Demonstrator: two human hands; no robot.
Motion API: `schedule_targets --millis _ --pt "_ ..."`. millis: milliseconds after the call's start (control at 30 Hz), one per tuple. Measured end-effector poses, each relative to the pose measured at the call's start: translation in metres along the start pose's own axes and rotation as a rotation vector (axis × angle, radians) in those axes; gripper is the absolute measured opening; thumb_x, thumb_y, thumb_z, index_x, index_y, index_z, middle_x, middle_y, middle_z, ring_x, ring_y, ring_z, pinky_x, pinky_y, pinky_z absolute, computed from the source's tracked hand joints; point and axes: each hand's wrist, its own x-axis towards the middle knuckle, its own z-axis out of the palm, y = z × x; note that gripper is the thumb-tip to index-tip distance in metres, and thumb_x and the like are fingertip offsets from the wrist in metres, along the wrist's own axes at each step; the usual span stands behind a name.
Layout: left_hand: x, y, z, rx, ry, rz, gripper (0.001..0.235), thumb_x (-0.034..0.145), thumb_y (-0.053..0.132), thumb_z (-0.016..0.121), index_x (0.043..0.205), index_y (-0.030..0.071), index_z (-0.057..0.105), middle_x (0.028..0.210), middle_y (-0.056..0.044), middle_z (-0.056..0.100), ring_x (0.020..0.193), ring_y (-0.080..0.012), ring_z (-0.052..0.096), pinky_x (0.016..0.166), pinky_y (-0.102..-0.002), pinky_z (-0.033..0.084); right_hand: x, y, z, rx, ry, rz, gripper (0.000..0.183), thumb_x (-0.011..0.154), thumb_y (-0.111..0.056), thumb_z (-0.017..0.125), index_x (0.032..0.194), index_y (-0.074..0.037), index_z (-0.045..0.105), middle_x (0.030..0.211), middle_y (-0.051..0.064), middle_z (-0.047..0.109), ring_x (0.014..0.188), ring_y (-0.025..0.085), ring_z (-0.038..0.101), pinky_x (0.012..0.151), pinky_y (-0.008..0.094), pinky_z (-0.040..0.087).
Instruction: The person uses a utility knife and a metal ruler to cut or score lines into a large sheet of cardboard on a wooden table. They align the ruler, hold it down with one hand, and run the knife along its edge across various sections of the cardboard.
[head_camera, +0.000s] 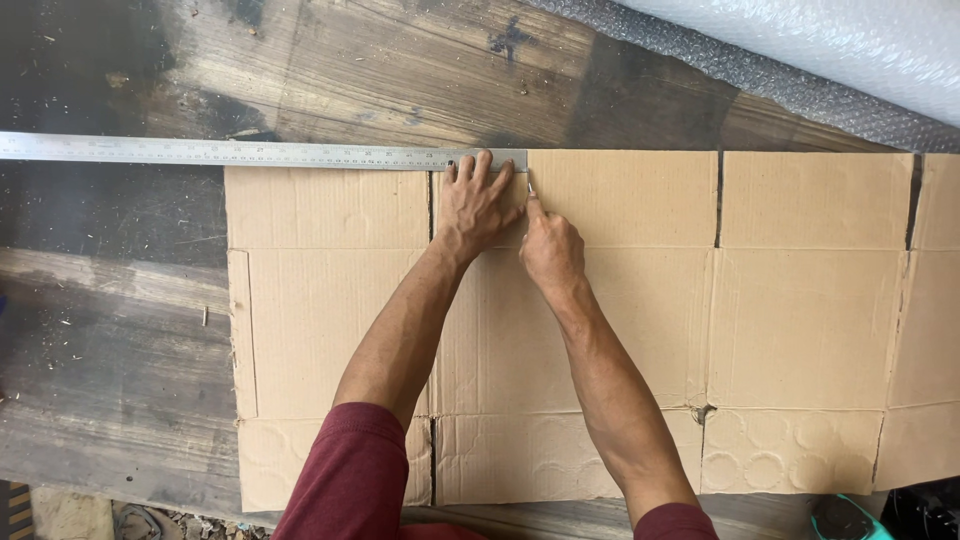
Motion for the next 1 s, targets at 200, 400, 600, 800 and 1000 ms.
schedule_targets --millis 200,400,600,800,1000 --pt "0.001 -0.002 0.005 -0.005 0.024 0.008 0.067 0.094 0.067 0.056 0.145 0.024 0.052 0.136 -0.011 0.042 0.126 -0.0282 0.046 0.112 -0.053 0.042 -0.005 -0.004 -0.006 0.033 -0.011 0.003 0.056 0.091 0.004 0.059 0.146 0.003 0.051 0.105 0.034 0.070 0.098 0.047 0.073 0.080 0.059 0.061" --pt "0.000 -0.001 0.004 -0.017 0.024 0.003 0.067 0.095 0.067 0.053 0.145 0.023 0.052 0.137 -0.012 0.042 0.127 -0.0286 0.046 0.113 -0.053 0.041 -0.010 -0.006 -0.001 -0.003 0.002 0.004 0.054 0.091 0.005 0.059 0.145 0.003 0.052 0.105 0.033 0.070 0.097 0.045 0.074 0.078 0.057 0.063" --pt "-0.001 0.001 0.006 -0.007 0.028 -0.013 0.065 0.096 0.067 0.052 0.146 0.025 0.052 0.137 -0.011 0.042 0.127 -0.0286 0.045 0.113 -0.052 0.040 -0.015 -0.008 -0.006 0.048 0.032 -0.004 0.054 0.092 0.004 0.060 0.145 0.004 0.051 0.109 0.036 0.068 0.102 0.047 0.072 0.078 0.056 0.063" --pt "0.002 -0.002 0.018 -0.042 0.021 -0.028 0.069 0.093 0.069 0.053 0.148 0.026 0.050 0.144 -0.012 0.040 0.129 -0.0286 0.044 0.115 -0.052 0.037 -0.027 -0.004 -0.021 0.287 0.165 0.091 0.051 0.094 -0.004 0.059 0.143 0.005 0.048 0.109 0.039 0.066 0.101 0.052 0.070 0.076 0.058 0.061" --pt "-0.002 0.001 0.006 -0.039 0.038 -0.068 0.070 0.091 0.071 0.057 0.147 0.030 0.053 0.152 -0.015 0.041 0.130 -0.0283 0.046 0.114 -0.047 0.038 0.012 0.048 0.014 0.213 0.324 0.075 0.034 0.098 -0.010 0.054 0.129 0.003 0.055 0.102 0.036 0.068 0.094 0.052 0.071 0.073 0.060 0.057"
